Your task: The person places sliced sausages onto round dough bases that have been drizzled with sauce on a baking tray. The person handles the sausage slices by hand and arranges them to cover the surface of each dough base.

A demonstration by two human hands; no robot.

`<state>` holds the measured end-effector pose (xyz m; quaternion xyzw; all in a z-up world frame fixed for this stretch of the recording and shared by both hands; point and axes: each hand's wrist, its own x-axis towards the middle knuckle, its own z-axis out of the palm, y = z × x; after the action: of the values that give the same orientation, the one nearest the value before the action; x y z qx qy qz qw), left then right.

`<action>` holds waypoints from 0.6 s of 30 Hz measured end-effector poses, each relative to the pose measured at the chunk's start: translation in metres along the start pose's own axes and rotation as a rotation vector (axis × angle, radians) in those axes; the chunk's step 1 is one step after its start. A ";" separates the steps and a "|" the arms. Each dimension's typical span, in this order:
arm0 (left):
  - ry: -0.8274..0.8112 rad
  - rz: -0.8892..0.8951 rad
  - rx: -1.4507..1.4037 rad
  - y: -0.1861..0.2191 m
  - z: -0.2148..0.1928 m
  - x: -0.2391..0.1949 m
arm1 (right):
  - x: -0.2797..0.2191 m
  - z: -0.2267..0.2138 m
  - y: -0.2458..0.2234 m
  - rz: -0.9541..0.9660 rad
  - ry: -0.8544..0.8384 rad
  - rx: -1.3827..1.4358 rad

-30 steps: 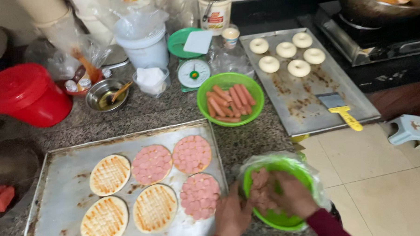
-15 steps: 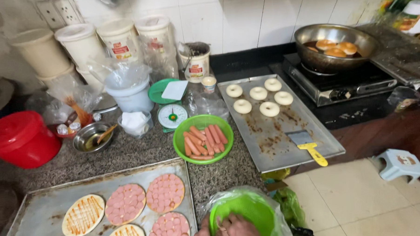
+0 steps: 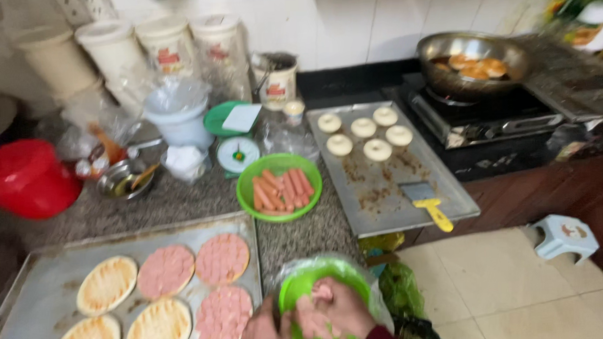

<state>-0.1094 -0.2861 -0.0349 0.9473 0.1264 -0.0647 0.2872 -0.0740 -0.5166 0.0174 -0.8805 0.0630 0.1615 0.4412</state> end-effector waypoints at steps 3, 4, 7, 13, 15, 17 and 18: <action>0.088 0.101 -0.094 0.025 -0.032 -0.025 | 0.011 -0.005 0.016 -0.048 -0.002 0.106; 0.089 0.084 -0.087 0.028 -0.039 -0.030 | 0.002 -0.014 0.001 -0.048 -0.020 0.109; 0.098 0.148 -0.137 0.041 -0.060 -0.044 | -0.024 -0.040 -0.039 0.133 -0.066 0.362; 0.085 0.229 -0.241 0.068 -0.086 -0.057 | -0.041 -0.063 -0.069 0.363 -0.146 0.784; -0.008 0.246 -0.249 0.080 -0.095 -0.061 | -0.025 -0.052 -0.042 0.367 -0.146 1.028; -0.017 0.289 -0.280 0.086 -0.096 -0.065 | -0.036 -0.055 -0.052 0.373 -0.181 1.080; -0.025 0.341 -0.307 0.089 -0.098 -0.066 | -0.040 -0.057 -0.058 0.372 -0.212 1.138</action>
<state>-0.1432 -0.3161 0.1061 0.8994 -0.0306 -0.0070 0.4361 -0.0841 -0.5284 0.1064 -0.4599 0.2479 0.2638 0.8108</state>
